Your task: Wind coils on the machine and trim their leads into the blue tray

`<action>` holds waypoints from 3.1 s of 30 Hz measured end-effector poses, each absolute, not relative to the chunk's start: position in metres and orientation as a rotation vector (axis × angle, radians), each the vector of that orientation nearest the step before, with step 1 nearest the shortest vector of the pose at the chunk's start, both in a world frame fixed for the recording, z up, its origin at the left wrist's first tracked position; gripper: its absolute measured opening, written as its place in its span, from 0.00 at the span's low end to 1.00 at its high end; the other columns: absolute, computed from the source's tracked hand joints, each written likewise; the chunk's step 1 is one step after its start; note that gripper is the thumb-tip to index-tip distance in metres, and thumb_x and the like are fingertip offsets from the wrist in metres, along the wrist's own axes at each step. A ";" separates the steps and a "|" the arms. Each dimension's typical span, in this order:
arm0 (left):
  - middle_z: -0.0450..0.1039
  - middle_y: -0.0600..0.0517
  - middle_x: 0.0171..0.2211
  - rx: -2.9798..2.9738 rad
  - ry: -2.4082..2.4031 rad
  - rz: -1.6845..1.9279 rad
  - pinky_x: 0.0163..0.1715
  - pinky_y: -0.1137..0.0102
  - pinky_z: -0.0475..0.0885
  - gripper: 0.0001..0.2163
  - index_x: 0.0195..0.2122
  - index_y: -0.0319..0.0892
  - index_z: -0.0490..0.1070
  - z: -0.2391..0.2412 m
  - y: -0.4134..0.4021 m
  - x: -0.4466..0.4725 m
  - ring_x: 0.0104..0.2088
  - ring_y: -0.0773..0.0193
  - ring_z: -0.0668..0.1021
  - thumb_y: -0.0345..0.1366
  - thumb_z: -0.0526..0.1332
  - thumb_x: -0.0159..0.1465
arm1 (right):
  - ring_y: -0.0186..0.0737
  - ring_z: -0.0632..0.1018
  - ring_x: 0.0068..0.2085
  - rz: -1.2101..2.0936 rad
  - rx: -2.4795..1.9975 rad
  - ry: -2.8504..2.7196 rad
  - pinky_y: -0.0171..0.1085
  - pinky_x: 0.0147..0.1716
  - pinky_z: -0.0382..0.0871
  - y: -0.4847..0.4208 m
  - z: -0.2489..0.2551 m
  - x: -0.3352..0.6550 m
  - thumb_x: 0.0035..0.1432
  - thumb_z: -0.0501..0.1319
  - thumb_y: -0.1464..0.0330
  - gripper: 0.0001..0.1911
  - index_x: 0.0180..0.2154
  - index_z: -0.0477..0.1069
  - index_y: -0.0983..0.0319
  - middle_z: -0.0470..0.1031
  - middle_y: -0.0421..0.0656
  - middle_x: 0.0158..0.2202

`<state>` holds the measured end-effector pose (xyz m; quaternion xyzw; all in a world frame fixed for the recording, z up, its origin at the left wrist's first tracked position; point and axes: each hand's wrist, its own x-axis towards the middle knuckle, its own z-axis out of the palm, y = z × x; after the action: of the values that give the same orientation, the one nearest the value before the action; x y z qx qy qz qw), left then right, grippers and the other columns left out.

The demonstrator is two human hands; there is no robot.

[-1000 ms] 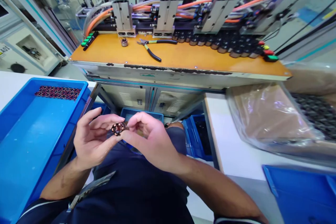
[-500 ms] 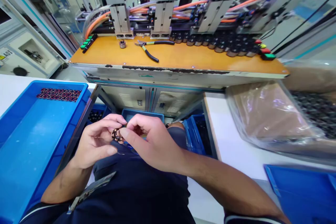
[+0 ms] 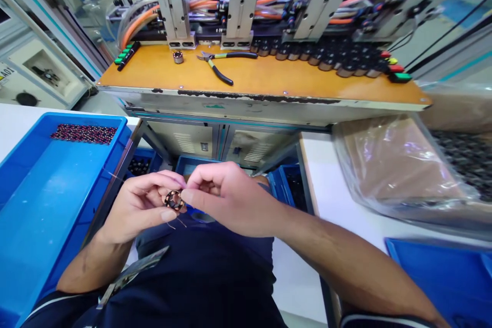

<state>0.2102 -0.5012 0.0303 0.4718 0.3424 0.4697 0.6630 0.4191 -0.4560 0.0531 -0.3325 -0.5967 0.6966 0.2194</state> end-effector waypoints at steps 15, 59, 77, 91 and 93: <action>0.75 0.52 0.27 1.047 0.778 0.778 0.30 0.74 0.74 0.14 0.40 0.38 0.78 0.031 -0.505 0.205 0.26 0.70 0.76 0.29 0.73 0.52 | 0.29 0.73 0.33 1.428 -0.341 -2.158 0.30 0.35 0.67 -0.427 0.058 0.399 0.62 0.64 0.71 0.06 0.30 0.74 0.64 0.71 0.40 0.32; 0.71 0.51 0.39 1.215 0.656 1.134 0.31 0.79 0.76 0.21 0.41 0.45 0.81 0.021 -0.503 0.203 0.31 0.72 0.78 0.24 0.76 0.46 | 0.27 0.72 0.27 1.502 -0.768 -1.993 0.29 0.27 0.63 -0.473 0.062 0.413 0.64 0.60 0.71 0.09 0.30 0.72 0.61 0.74 0.35 0.27; 0.72 0.50 0.36 0.870 0.549 0.986 0.29 0.79 0.73 0.14 0.36 0.38 0.80 0.022 -0.504 0.209 0.29 0.72 0.76 0.28 0.76 0.46 | 0.35 0.75 0.38 0.428 -0.315 -2.290 0.35 0.38 0.72 -0.464 0.050 0.414 0.64 0.62 0.74 0.01 0.39 0.72 0.64 0.78 0.43 0.37; 0.70 0.51 0.41 1.140 0.627 1.140 0.30 0.80 0.72 0.20 0.43 0.44 0.81 0.015 -0.502 0.211 0.29 0.76 0.74 0.23 0.74 0.48 | 0.32 0.76 0.35 0.597 -0.501 -2.114 0.33 0.34 0.73 -0.475 0.038 0.410 0.64 0.61 0.76 0.03 0.39 0.74 0.65 0.76 0.45 0.35; 0.70 0.51 0.40 1.248 0.646 1.212 0.33 0.79 0.73 0.22 0.45 0.46 0.80 0.015 -0.503 0.213 0.33 0.73 0.75 0.22 0.73 0.49 | 0.32 0.77 0.35 0.670 -0.543 -2.039 0.32 0.34 0.74 -0.479 0.035 0.406 0.64 0.60 0.77 0.04 0.39 0.72 0.64 0.75 0.44 0.34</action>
<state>0.2125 -0.5025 0.0148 0.5384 0.2785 0.5227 0.5995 0.4064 -0.4786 0.0349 -0.2193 -0.8238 0.2708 0.4472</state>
